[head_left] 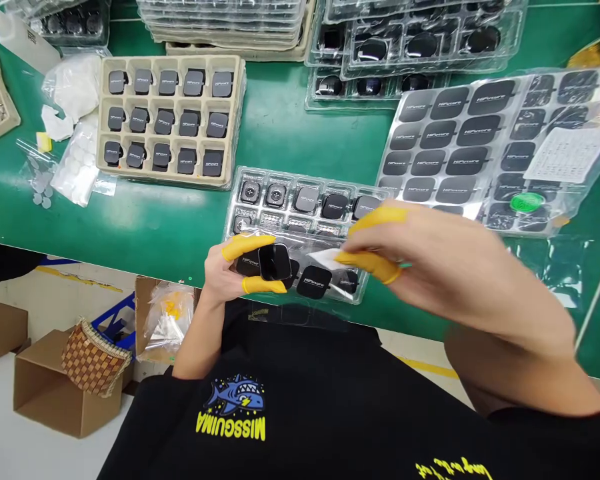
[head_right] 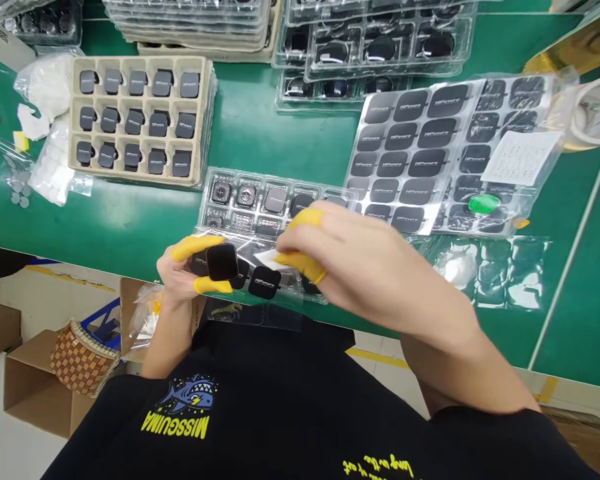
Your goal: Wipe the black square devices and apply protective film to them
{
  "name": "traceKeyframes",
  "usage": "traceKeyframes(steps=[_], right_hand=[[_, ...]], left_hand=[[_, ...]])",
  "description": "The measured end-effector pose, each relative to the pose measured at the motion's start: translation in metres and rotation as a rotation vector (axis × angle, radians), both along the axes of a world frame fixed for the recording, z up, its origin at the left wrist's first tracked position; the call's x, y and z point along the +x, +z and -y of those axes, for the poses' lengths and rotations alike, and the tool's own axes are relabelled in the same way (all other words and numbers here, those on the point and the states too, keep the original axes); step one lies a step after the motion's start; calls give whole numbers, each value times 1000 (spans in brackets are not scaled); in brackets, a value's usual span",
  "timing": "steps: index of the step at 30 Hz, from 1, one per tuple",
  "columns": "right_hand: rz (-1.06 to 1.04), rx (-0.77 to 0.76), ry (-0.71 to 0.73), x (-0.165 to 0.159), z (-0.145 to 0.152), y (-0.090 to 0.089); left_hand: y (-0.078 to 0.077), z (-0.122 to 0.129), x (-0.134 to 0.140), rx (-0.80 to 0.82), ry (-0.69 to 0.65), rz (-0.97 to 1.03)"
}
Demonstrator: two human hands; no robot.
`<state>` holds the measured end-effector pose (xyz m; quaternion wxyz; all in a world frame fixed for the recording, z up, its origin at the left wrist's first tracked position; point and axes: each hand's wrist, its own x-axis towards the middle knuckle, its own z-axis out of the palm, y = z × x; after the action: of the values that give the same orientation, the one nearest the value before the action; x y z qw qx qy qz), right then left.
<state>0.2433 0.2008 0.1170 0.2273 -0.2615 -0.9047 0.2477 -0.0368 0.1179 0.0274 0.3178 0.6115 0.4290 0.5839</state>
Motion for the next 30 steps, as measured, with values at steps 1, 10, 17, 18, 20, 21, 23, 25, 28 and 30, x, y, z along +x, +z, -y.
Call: traceKeyframes(steps=[1, 10, 17, 18, 20, 21, 23, 25, 28, 30], right_hand=[[-51, -14, -69, 1, 0, 3], [-130, -118, -32, -49, 11, -7], [-50, -151, 184, -58, 12, -15], [-14, -152, 216, -55, 11, -13], [45, -141, 230, -40, 8, -6], [62, -136, 205, -29, 7, -4], [55, -133, 104, 4, 3, -3], [-3, -119, -34, 49, 0, -12], [94, -24, -475, 127, 1, -48], [101, -39, -632, 171, 12, -83]], left_hand=[[0, -1, 1, 7, -8, 7], [-3, -5, 10, 41, -69, -15], [-3, -3, 5, -8, -48, -117], [-4, -3, 5, -5, -45, -123], [-5, -2, 4, 2, -37, -105], [-5, -2, 3, 0, -28, -86], [-5, 1, 1, -4, 4, -52], [-5, 3, -2, 6, 31, -42], [-4, 6, -3, 7, 40, -41], [-4, 7, -1, 5, 35, -21]])
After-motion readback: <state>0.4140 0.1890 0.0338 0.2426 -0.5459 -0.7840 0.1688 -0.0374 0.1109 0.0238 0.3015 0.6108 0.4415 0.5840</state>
